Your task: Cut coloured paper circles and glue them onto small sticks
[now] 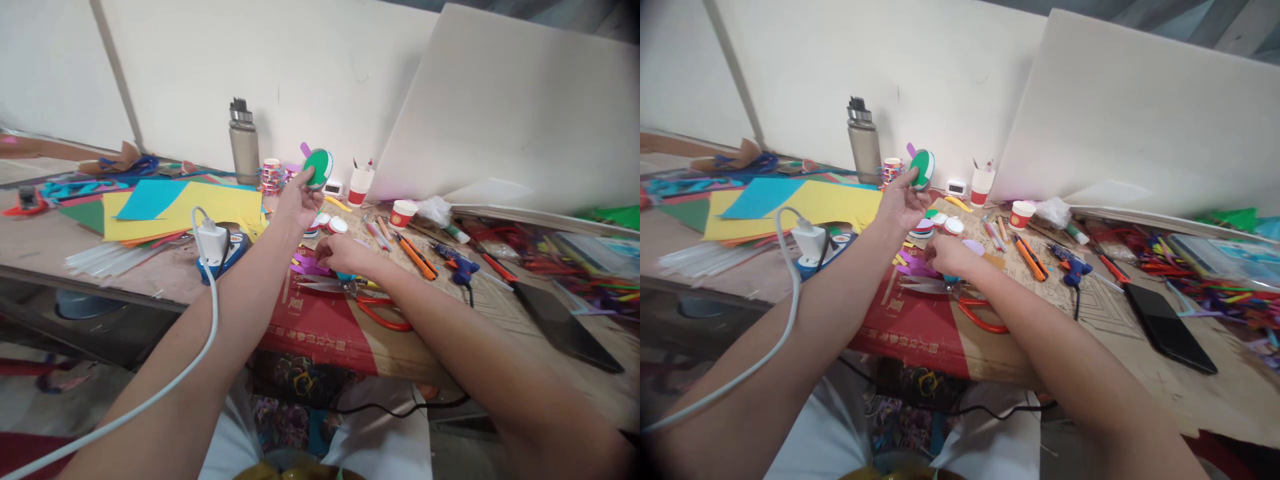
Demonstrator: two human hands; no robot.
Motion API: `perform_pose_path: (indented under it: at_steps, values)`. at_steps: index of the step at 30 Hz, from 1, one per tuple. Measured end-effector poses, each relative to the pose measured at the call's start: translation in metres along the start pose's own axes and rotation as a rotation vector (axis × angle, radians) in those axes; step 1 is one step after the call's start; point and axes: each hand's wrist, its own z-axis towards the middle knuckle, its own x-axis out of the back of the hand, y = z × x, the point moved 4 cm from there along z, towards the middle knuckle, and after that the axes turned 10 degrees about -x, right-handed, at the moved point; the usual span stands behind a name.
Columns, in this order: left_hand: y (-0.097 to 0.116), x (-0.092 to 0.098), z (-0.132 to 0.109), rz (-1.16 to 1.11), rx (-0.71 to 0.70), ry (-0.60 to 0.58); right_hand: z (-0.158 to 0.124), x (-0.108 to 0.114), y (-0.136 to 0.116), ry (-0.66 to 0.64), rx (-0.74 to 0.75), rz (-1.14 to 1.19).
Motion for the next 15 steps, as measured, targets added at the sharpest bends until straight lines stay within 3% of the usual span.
perform_pose_path:
  at_steps: [6,12,15]
  values:
    - [-0.001,0.001,0.002,-0.004,-0.007,-0.007,0.002,0.002,-0.002,-0.035,-0.024,0.006]
    - [-0.002,0.002,0.003,-0.045,-0.006,-0.009,-0.001,0.006,0.004,0.186,-0.097,0.057]
    - [-0.003,0.003,0.005,-0.027,-0.008,-0.014,-0.009,0.008,0.000,0.142,-0.026,0.009]
